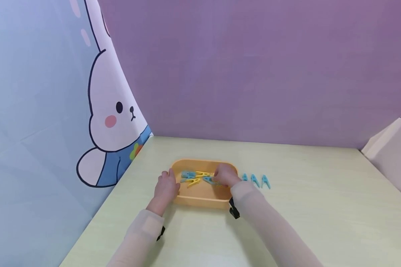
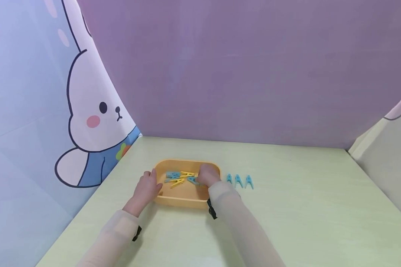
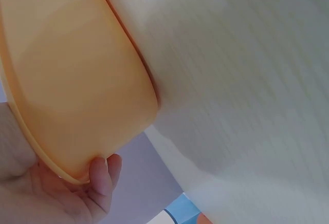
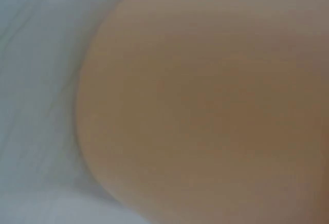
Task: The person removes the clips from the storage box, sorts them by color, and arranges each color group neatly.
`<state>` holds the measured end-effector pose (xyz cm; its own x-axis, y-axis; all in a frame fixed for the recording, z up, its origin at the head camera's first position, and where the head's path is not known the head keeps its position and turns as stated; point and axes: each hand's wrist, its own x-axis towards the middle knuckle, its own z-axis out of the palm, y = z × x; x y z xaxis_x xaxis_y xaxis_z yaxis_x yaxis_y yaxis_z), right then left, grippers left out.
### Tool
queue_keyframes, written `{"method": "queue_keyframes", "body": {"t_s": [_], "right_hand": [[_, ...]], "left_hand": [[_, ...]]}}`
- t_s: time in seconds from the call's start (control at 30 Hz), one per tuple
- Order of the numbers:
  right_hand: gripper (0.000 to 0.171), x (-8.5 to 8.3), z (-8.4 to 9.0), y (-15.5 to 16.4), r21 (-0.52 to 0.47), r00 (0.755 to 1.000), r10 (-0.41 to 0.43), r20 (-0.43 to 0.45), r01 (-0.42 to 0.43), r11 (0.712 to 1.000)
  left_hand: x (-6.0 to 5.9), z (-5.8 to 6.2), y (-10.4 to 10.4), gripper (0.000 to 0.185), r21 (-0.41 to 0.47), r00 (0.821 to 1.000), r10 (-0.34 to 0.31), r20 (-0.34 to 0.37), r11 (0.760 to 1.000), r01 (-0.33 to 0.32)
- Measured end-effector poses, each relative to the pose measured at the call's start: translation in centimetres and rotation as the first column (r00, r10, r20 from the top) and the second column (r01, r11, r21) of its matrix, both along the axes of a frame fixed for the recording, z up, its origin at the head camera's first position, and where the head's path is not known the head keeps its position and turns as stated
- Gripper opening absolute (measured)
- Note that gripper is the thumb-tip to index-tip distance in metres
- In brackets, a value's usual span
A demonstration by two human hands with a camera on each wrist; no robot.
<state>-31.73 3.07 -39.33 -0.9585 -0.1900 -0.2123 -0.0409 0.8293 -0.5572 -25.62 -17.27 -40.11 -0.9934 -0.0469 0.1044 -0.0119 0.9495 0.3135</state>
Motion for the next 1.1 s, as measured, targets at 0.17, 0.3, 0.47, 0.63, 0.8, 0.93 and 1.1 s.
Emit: {"method": "queue_keyframes", "body": {"t_s": [0.17,0.3,0.47,0.63,0.8,0.93,1.1], "right_hand": [[0.011,0.11,-0.25,-0.17,0.062,0.998,-0.016,-0.058,0.019,0.998],[0.013,0.26,-0.11,-0.22,0.096,0.996,-0.022,-0.081,0.03,0.995],[0.006,0.37,-0.1,-0.21,0.067,0.997,-0.029,-0.074,0.034,0.997],[0.007,0.25,-0.56,-0.12,0.044,0.996,-0.026,-0.083,0.03,0.999],[0.009,0.36,-0.54,0.03,0.058,0.994,-0.016,-0.11,0.022,0.998],[0.008,0.37,-0.25,0.2,0.082,0.991,-0.005,-0.135,0.016,0.997],[0.007,0.54,0.2,0.43,0.103,0.987,0.012,-0.158,0.004,0.995]], "left_hand": [[-0.01,-0.05,0.0,0.063,-0.005,1.0,-0.004,-0.014,1.0,0.004],[-0.05,0.03,0.01,0.063,-0.005,1.0,-0.001,-0.008,1.0,0.001],[-0.03,0.15,0.07,0.064,-0.001,1.0,0.005,0.006,1.0,-0.005],[-0.07,-0.01,0.09,0.065,-0.006,1.0,0.0,0.003,1.0,0.0],[-0.12,-0.11,0.1,0.064,-0.007,1.0,-0.003,0.0,1.0,0.003],[-0.11,-0.03,0.11,0.064,-0.001,1.0,0.002,0.01,1.0,-0.002],[-0.21,-0.09,0.05,0.064,-0.003,1.0,0.005,0.016,1.0,-0.005]]}}
